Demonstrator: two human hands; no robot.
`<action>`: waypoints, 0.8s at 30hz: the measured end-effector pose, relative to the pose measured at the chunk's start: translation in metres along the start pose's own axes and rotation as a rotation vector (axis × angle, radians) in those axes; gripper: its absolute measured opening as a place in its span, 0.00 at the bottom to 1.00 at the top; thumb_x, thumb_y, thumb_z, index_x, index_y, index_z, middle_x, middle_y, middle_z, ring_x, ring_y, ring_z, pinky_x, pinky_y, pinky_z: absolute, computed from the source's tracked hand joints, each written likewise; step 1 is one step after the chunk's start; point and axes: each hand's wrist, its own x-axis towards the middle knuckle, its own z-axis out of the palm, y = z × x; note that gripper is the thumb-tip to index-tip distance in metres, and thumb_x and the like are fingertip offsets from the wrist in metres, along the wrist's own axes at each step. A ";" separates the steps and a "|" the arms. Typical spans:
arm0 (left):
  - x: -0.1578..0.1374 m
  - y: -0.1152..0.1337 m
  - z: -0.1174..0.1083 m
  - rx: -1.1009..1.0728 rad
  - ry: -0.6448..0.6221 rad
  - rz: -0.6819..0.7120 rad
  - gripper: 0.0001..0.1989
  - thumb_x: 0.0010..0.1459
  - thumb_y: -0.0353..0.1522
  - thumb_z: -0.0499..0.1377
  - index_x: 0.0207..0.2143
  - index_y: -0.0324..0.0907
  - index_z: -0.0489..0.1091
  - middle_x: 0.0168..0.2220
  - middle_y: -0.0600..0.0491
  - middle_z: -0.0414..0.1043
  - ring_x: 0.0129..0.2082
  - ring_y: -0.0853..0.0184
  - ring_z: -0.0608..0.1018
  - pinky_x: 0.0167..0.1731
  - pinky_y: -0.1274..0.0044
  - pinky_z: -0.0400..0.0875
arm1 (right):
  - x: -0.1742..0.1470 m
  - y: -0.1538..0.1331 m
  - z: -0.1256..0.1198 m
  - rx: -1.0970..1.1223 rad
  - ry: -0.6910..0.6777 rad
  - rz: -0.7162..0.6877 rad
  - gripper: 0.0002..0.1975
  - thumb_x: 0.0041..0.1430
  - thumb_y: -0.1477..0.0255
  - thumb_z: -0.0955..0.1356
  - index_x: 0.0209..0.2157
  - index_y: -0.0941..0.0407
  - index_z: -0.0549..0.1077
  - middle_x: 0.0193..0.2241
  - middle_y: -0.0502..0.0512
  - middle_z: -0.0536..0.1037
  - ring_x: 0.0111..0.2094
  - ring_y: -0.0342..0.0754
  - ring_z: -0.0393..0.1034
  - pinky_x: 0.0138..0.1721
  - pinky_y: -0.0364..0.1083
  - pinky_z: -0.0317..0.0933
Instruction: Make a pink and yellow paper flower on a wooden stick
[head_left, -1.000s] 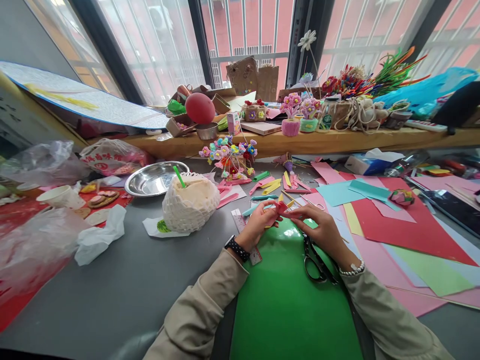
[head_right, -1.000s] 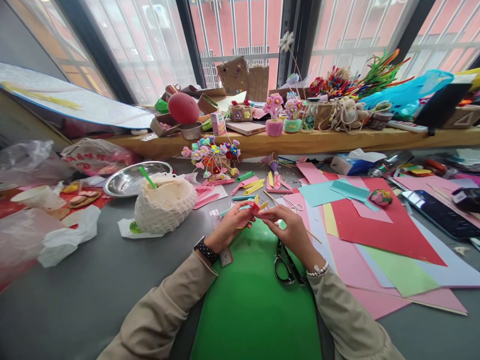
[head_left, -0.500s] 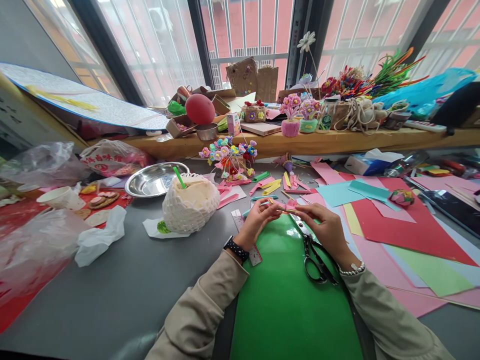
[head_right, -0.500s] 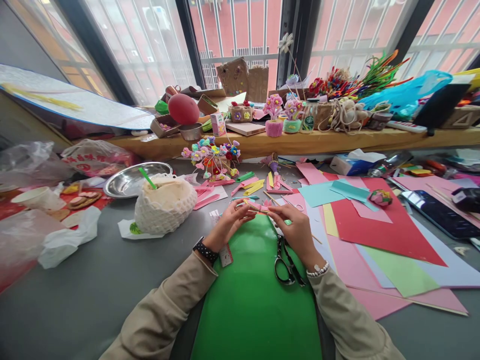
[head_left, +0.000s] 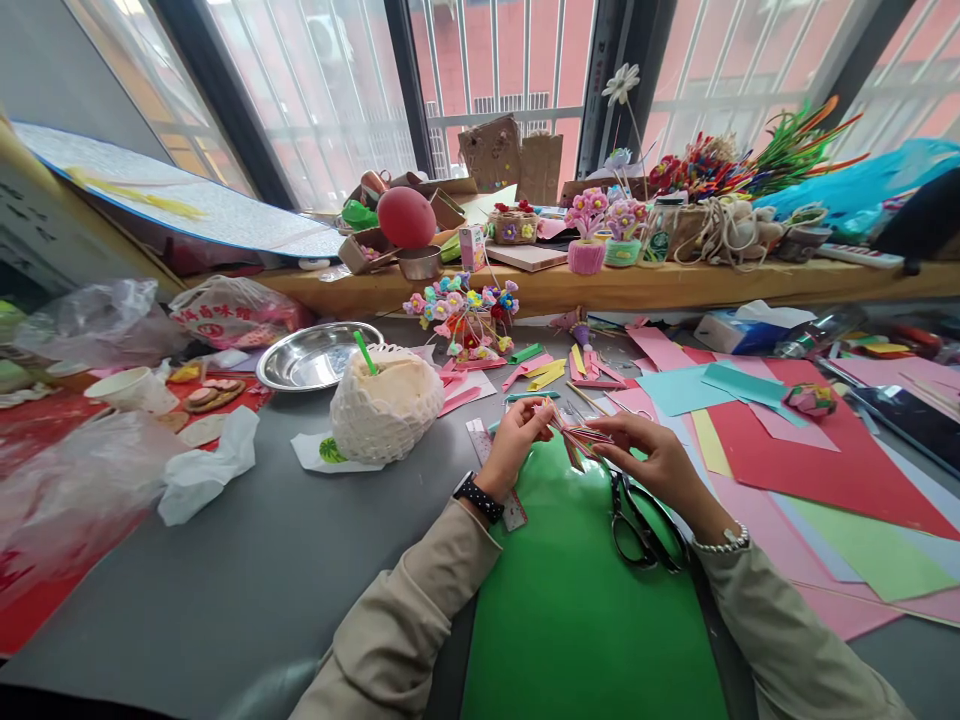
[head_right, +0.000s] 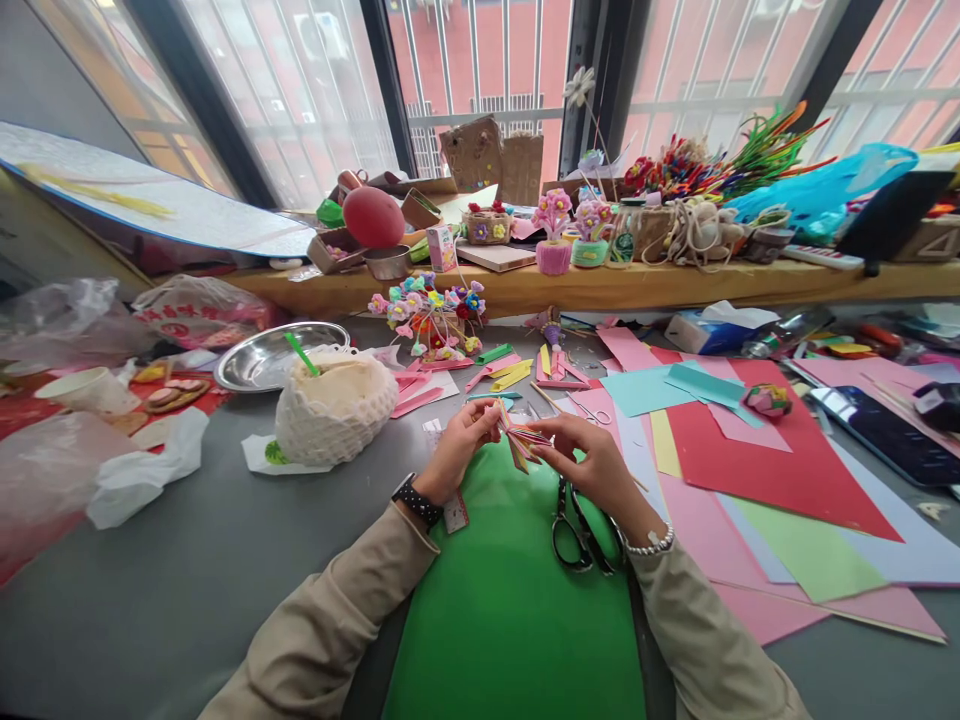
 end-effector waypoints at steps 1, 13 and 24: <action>0.000 0.000 0.000 0.011 -0.004 0.000 0.18 0.45 0.38 0.60 0.36 0.36 0.64 0.25 0.58 0.62 0.21 0.78 0.66 0.25 0.82 0.60 | 0.000 -0.001 -0.001 -0.020 -0.009 -0.027 0.13 0.52 0.66 0.65 0.40 0.53 0.71 0.31 0.53 0.74 0.22 0.40 0.63 0.26 0.43 0.61; -0.007 -0.005 0.003 0.381 0.025 0.238 0.30 0.45 0.42 0.59 0.50 0.42 0.56 0.48 0.44 0.61 0.40 0.65 0.70 0.37 0.74 0.65 | -0.002 -0.005 0.009 -0.164 0.188 -0.029 0.09 0.55 0.67 0.62 0.35 0.54 0.71 0.29 0.53 0.73 0.26 0.43 0.66 0.28 0.44 0.61; -0.023 -0.008 0.013 1.021 -0.041 0.864 0.09 0.52 0.30 0.53 0.38 0.43 0.66 0.39 0.48 0.67 0.42 0.64 0.69 0.43 0.70 0.62 | -0.003 -0.004 0.021 -0.151 0.267 0.035 0.10 0.54 0.65 0.63 0.35 0.54 0.71 0.29 0.53 0.73 0.25 0.44 0.66 0.29 0.45 0.63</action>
